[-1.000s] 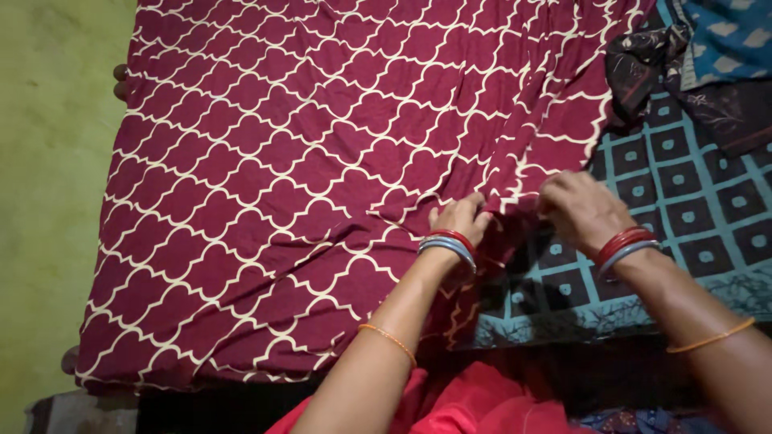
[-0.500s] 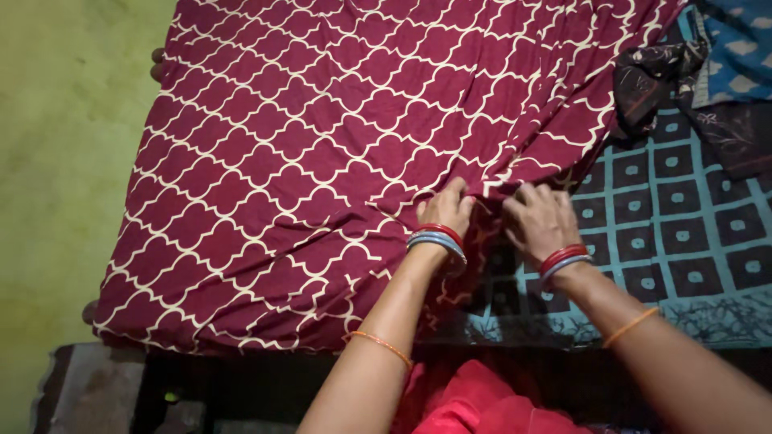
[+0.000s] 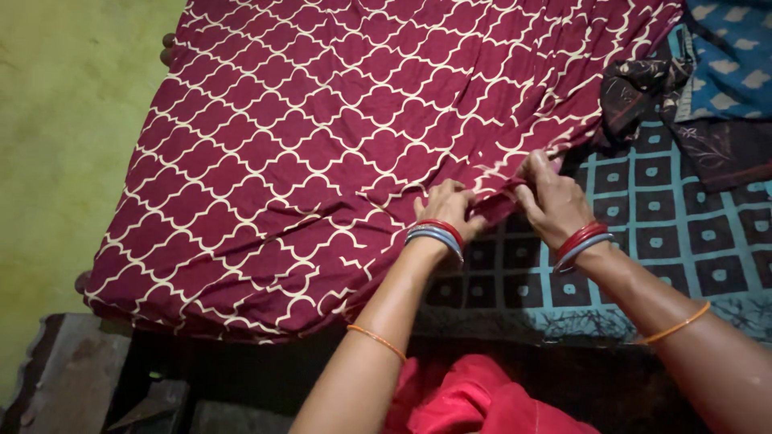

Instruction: The person smooths and folds a maroon patterned bed sheet on a bed. They repeatedly press and align the fabric, then fold it into a compact stack. Other folded textiles are visible nearby.

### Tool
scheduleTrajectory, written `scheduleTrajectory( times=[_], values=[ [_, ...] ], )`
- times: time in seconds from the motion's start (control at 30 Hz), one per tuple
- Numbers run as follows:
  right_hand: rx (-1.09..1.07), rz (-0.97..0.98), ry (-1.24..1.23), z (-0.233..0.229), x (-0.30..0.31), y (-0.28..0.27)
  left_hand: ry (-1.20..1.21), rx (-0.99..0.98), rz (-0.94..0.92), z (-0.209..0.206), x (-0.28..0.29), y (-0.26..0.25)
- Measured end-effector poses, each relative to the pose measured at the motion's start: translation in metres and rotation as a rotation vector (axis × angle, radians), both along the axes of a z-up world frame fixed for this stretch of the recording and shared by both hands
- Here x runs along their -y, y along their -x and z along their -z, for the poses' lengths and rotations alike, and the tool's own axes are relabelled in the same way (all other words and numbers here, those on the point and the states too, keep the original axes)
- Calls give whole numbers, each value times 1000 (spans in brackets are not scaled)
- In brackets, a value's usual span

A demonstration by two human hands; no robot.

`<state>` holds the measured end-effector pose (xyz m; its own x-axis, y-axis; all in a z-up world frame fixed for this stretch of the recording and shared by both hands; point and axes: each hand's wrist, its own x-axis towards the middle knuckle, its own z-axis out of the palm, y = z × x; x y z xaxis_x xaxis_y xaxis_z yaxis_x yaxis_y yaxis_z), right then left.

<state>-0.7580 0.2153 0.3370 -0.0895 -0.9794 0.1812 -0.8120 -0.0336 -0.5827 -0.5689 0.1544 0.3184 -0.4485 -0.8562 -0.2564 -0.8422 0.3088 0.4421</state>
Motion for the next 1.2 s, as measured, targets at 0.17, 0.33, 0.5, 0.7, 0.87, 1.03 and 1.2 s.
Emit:
scheduleTrajectory(
  times=[0.17,0.33,0.5,0.7,0.87,1.03,1.2],
  values=[
    [193,-221,-13,4,-11,10,14,-45,-108,-1,-10,-1],
    [-392,-255,-321,-7,-24,15,24,-190,-140,15,-19,-4],
    [-463,-188,2,-10,-21,36,125,-519,-84,19,-39,0],
    [-384,-131,-36,-1,-13,43,50,-313,-88,3,-50,1],
    [-400,-171,-194,-11,-25,38,161,-122,-157,8,-48,-9],
    [-515,-183,-189,-13,-29,38,327,-203,-105,17,-54,-18],
    [-453,-213,89,-2,-25,35,133,-208,-135,5,-71,-28]
  ],
)
